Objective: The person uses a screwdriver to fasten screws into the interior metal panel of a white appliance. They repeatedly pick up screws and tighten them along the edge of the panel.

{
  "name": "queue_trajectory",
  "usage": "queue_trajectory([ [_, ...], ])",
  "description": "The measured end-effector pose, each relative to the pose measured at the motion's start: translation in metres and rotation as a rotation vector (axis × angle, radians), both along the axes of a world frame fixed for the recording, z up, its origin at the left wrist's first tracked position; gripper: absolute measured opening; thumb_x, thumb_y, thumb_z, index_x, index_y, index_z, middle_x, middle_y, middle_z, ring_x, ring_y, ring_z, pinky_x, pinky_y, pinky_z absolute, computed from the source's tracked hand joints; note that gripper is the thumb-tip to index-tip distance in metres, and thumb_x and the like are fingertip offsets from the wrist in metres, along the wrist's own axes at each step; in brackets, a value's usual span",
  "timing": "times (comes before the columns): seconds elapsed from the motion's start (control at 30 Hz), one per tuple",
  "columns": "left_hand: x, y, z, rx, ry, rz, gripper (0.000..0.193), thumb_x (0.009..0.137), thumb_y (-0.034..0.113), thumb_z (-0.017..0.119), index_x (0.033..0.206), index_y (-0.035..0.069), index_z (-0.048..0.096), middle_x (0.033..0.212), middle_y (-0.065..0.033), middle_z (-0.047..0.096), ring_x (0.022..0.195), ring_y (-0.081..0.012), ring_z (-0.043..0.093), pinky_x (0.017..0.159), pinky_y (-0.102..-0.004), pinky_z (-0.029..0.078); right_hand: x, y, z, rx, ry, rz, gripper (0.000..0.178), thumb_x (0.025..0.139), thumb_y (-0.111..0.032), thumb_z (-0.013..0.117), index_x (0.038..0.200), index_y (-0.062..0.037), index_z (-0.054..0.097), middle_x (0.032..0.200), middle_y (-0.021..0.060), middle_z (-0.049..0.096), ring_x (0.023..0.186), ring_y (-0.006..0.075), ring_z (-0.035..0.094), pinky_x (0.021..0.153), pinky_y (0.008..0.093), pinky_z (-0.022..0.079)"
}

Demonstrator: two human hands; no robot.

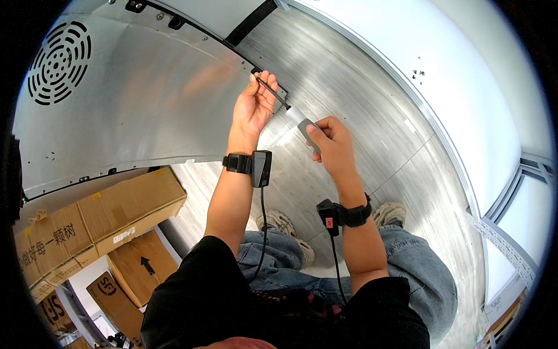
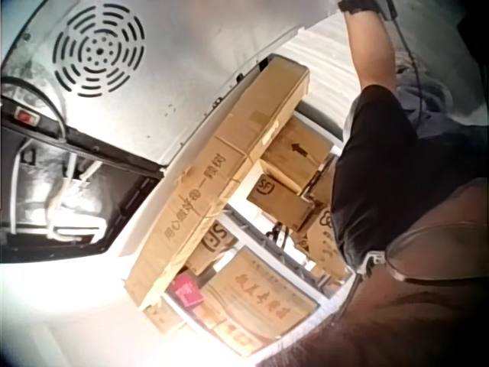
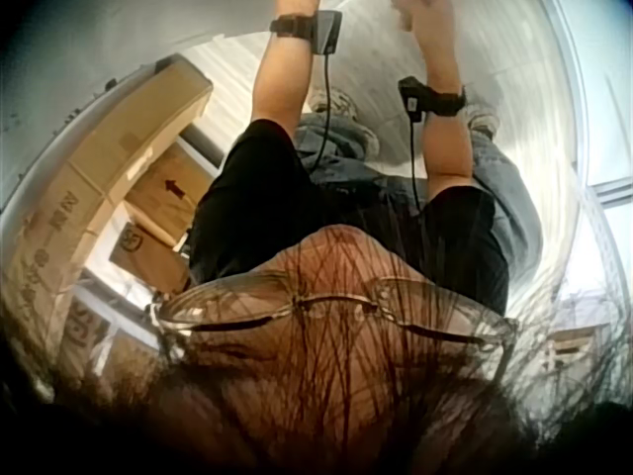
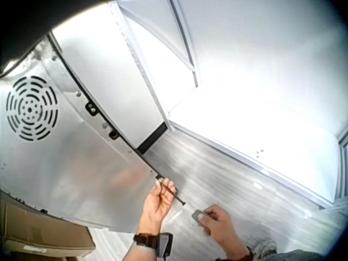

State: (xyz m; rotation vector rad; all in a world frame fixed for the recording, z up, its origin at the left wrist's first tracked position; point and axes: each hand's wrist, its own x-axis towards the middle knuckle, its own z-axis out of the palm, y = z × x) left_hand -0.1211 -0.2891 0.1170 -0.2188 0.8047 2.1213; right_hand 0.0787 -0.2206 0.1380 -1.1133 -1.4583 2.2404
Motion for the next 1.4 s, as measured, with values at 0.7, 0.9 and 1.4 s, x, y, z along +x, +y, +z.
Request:
queue_trajectory([
  [0.7,-0.013,0.009,0.013,-0.127,0.145,0.037,0.019,0.097,0.022,0.043,0.107,0.009,0.053,0.096,-0.0038,0.065,0.078,-0.0178,0.061,0.069,-0.0309,0.049,-0.033,-0.023,-0.014,0.261,0.118,-0.042,0.021,0.086,-0.018,0.062,0.091,-0.0025,0.049,0.07,0.0011,0.051,0.059,0.0067,0.044,0.053,0.0242,0.036],
  [0.9,-0.015,0.008,0.015,-0.134,0.127,0.032,0.018,0.097,0.022,0.044,0.105,0.01,0.054,0.094,-0.0023,0.066,0.078,-0.0174,0.061,0.068,-0.0301,0.048,-0.037,-0.023,-0.014,0.309,0.095,-0.067,0.021,0.084,-0.018,0.063,0.089,-0.0023,0.05,0.069,0.0016,0.052,0.06,0.0088,0.046,0.054,0.0263,0.037],
  [1.4,-0.014,0.005,0.026,-0.291,0.24,-0.033,0.018,0.095,0.019,0.047,0.105,0.006,0.054,0.095,-0.007,0.064,0.08,-0.0194,0.063,0.067,-0.0312,0.053,-0.029,-0.003,0.012,0.01,0.024,0.045,0.03,0.085,-0.024,0.062,0.098,0.0015,0.054,0.078,0.0081,0.059,0.049,0.0097,0.05,0.045,0.0232,0.041],
])
